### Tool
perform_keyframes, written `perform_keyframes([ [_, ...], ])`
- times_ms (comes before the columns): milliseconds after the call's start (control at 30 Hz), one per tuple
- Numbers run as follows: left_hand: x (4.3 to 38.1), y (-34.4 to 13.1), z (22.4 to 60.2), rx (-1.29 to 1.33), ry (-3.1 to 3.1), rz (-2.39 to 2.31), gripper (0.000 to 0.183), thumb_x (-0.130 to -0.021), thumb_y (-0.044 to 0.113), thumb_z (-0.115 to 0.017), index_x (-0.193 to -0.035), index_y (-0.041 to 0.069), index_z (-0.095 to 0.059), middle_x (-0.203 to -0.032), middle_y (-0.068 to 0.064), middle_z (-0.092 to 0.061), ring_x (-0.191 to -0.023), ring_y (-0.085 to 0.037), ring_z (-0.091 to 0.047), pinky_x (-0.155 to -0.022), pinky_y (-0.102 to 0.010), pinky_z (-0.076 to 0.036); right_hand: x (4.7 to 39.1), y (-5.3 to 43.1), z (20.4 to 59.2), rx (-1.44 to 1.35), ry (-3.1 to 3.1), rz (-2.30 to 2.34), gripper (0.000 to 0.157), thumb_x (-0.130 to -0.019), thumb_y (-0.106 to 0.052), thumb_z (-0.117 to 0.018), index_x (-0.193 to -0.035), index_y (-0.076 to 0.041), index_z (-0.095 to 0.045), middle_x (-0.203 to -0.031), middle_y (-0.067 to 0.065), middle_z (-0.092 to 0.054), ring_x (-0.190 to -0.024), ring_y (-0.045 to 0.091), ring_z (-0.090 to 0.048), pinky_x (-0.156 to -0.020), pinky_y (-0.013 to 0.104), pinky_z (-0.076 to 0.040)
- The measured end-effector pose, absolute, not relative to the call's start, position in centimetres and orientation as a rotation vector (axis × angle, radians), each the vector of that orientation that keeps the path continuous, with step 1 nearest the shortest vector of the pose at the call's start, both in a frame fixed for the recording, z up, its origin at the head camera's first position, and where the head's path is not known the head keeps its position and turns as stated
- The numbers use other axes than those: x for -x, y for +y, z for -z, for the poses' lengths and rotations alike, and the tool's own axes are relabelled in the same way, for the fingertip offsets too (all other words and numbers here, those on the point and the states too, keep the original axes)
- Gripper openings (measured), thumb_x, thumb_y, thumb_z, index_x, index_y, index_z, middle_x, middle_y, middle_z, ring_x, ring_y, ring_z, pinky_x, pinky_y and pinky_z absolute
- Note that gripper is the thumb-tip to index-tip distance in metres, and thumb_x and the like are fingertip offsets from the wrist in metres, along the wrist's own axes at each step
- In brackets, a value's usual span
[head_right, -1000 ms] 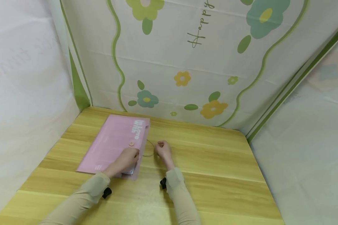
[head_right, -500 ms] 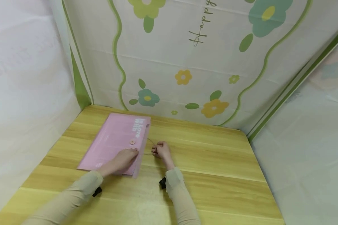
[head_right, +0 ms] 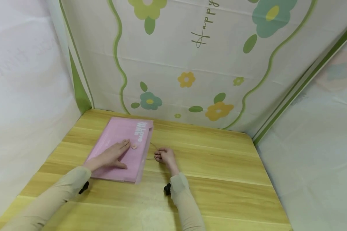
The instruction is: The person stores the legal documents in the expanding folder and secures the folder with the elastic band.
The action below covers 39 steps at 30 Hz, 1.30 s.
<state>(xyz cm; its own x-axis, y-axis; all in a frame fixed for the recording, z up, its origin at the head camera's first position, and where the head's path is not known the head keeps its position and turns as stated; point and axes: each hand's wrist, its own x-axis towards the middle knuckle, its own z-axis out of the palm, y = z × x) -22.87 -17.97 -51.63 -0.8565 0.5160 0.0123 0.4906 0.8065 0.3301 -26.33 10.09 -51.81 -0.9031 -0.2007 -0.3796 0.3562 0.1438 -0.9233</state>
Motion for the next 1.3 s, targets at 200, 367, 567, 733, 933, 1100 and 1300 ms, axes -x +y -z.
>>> perform_keyframes([
  [200,24.6,-19.3,51.7,-0.798,2.791,-0.466,0.123,-0.068,0.054,-0.083,-0.15,-0.014,-0.022,-0.159,-0.034,-0.018,-0.147,-0.051,-0.02,-0.118,-0.064,-0.02,26.6,10.2,52.1,-0.128,1.981,1.811,0.037,-0.101,-0.001,-0.046,-0.135,0.01,-0.052,-0.127,0.03,-0.063,-0.096,0.02,-0.071,-0.087,0.033,-0.059],
  [367,25.0,-18.8,51.7,-0.795,2.761,-0.468,0.122,-0.07,0.056,-0.082,-0.151,-0.013,-0.021,-0.16,-0.032,-0.016,-0.149,-0.049,-0.018,-0.119,-0.064,-0.018,26.8,10.1,52.3,-0.125,1.962,1.843,0.033,-0.099,0.001,-0.049,-0.131,0.009,-0.057,-0.126,0.027,-0.065,-0.09,0.014,-0.07,-0.083,0.029,-0.059],
  [567,24.9,-17.3,51.6,-0.793,2.769,-0.458,0.122,-0.07,0.058,-0.08,-0.151,-0.012,-0.022,-0.161,-0.031,-0.017,-0.15,-0.047,-0.019,-0.119,-0.063,-0.019,26.8,9.6,51.6,-0.063,2.047,1.845,0.027,-0.097,0.004,-0.052,-0.121,0.008,-0.062,-0.119,0.023,-0.068,-0.087,0.014,-0.068,-0.082,0.031,-0.058],
  [733,24.4,-15.5,51.8,-0.809,2.783,-0.407,0.123,-0.07,0.062,-0.079,-0.152,-0.011,-0.023,-0.161,-0.03,-0.018,-0.15,-0.044,-0.021,-0.119,-0.061,-0.022,26.7,9.4,51.1,0.019,2.164,1.794,0.027,-0.096,0.005,-0.05,-0.12,0.011,-0.062,-0.116,0.029,-0.067,-0.093,0.022,-0.069,-0.085,0.036,-0.058],
  [933,23.7,-13.2,51.4,-0.841,2.808,-0.345,0.124,-0.068,0.064,-0.079,-0.15,-0.012,-0.027,-0.159,-0.03,-0.023,-0.148,-0.044,-0.026,-0.117,-0.06,-0.026,26.5,9.4,50.8,0.135,2.422,1.565,0.021,-0.09,0.007,-0.058,-0.108,0.01,-0.068,-0.106,0.027,-0.071,-0.09,0.027,-0.069,-0.077,0.033,-0.059],
  [1100,23.4,-12.1,51.7,-0.864,2.831,-0.305,0.125,-0.066,0.07,-0.075,-0.15,-0.01,-0.029,-0.16,-0.029,-0.025,-0.148,-0.042,-0.028,-0.116,-0.058,-0.03,26.4,9.5,50.6,0.241,2.665,1.292,0.017,-0.084,0.004,-0.065,-0.099,0.004,-0.072,-0.097,0.018,-0.074,-0.085,0.022,-0.069,-0.071,0.027,-0.057],
  [1300,23.5,-12.4,51.8,-0.867,2.821,-0.34,0.123,-0.069,0.07,-0.074,-0.151,-0.009,-0.028,-0.16,-0.027,-0.025,-0.149,-0.04,-0.028,-0.118,-0.058,-0.028,26.3,9.4,50.3,0.331,2.725,1.169,0.015,-0.081,0.003,-0.07,-0.096,0.003,-0.073,-0.095,0.016,-0.075,-0.084,0.023,-0.069,-0.074,0.03,-0.058],
])
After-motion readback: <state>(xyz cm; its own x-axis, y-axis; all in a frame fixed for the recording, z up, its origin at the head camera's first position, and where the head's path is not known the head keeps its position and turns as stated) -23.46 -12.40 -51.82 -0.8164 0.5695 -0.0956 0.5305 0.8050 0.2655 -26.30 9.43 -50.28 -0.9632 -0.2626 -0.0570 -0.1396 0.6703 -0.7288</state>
